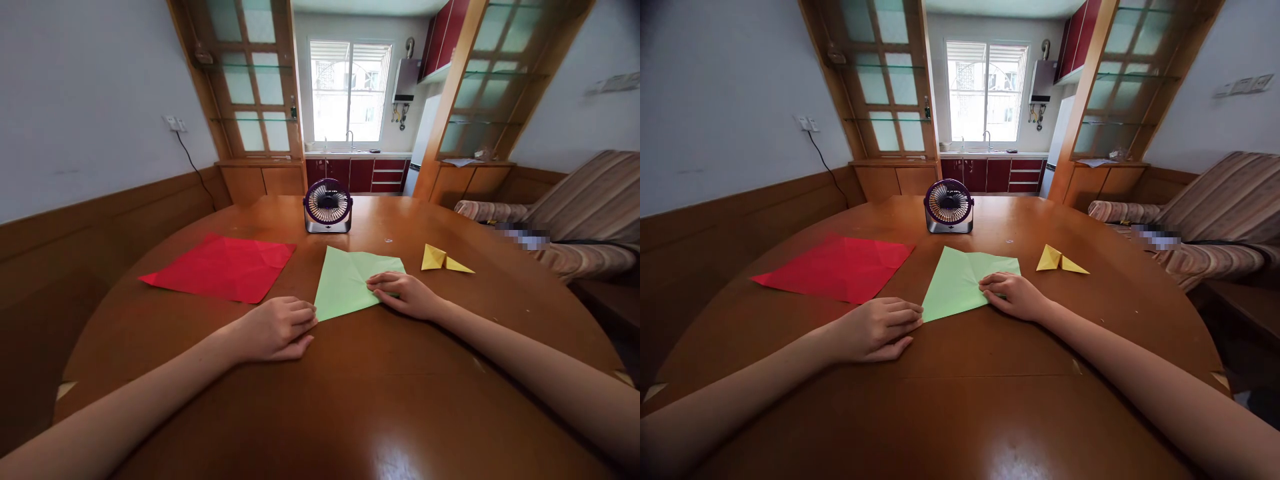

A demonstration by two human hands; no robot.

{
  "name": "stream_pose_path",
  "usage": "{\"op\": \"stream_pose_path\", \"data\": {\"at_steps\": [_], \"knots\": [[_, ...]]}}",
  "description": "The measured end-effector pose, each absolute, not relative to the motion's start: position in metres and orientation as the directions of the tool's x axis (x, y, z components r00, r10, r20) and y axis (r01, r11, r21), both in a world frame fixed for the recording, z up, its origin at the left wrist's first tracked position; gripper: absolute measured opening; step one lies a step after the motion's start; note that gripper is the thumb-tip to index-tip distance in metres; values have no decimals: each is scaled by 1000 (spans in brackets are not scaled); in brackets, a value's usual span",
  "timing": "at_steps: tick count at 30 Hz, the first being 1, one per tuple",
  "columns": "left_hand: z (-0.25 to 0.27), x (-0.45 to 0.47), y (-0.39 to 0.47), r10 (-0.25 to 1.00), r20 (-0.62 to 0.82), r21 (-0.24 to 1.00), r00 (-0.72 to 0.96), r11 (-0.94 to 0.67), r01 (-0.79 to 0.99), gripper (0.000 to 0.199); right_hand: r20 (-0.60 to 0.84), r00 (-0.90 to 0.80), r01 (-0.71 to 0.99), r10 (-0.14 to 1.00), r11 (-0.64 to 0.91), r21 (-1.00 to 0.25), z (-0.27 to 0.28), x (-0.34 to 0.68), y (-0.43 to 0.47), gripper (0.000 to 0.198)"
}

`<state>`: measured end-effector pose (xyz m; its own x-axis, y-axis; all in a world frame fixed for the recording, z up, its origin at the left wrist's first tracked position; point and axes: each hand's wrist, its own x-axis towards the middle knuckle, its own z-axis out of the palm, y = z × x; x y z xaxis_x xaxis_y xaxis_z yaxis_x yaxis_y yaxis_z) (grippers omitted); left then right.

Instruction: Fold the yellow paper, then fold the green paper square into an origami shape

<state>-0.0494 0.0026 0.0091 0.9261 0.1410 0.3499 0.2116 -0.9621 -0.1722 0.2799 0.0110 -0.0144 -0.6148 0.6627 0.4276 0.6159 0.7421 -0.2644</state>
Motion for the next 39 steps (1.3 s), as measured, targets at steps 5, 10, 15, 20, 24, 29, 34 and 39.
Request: {"op": "stream_pose_path", "data": {"at_steps": [5, 10, 15, 20, 24, 29, 34, 39], "knots": [[9, -55, 7, 61, 387, -164, 920, -977, 134, 21, 439, -621, 604, 649, 754, -259, -16, 280, 12, 30], [10, -60, 10, 144, 462, 14, 875, -988, 156, 24, 448, -620, 597, 644, 758, -264, -17, 281, 14, 29], [11, -56, 9, 218, 546, 113, 809, -976, 187, 21, 448, -623, 596, 641, 760, -260, -16, 280, 13, 30], [9, -51, 7, 238, 409, 97, 881, -971, 217, 29, 436, -622, 602, 651, 753, -265, -16, 280, 13, 30], [6, -50, 7, 254, 286, 66, 924, -967, 245, 34, 438, -624, 602, 647, 756, -258, -16, 280, 13, 30], [5, -42, 5, 290, 211, -40, 934, -952, 305, 46, 434, -621, 610, 652, 750, -255, -15, 279, 12, 29], [10, -21, 6, 293, 201, -108, 935, -942, 318, 53, 445, -625, 610, 641, 757, -234, -13, 278, 11, 28], [13, 1, 11, 256, 162, -171, 953, -944, 283, 60, 440, -625, 620, 645, 753, -223, -13, 278, 10, 29]]}}
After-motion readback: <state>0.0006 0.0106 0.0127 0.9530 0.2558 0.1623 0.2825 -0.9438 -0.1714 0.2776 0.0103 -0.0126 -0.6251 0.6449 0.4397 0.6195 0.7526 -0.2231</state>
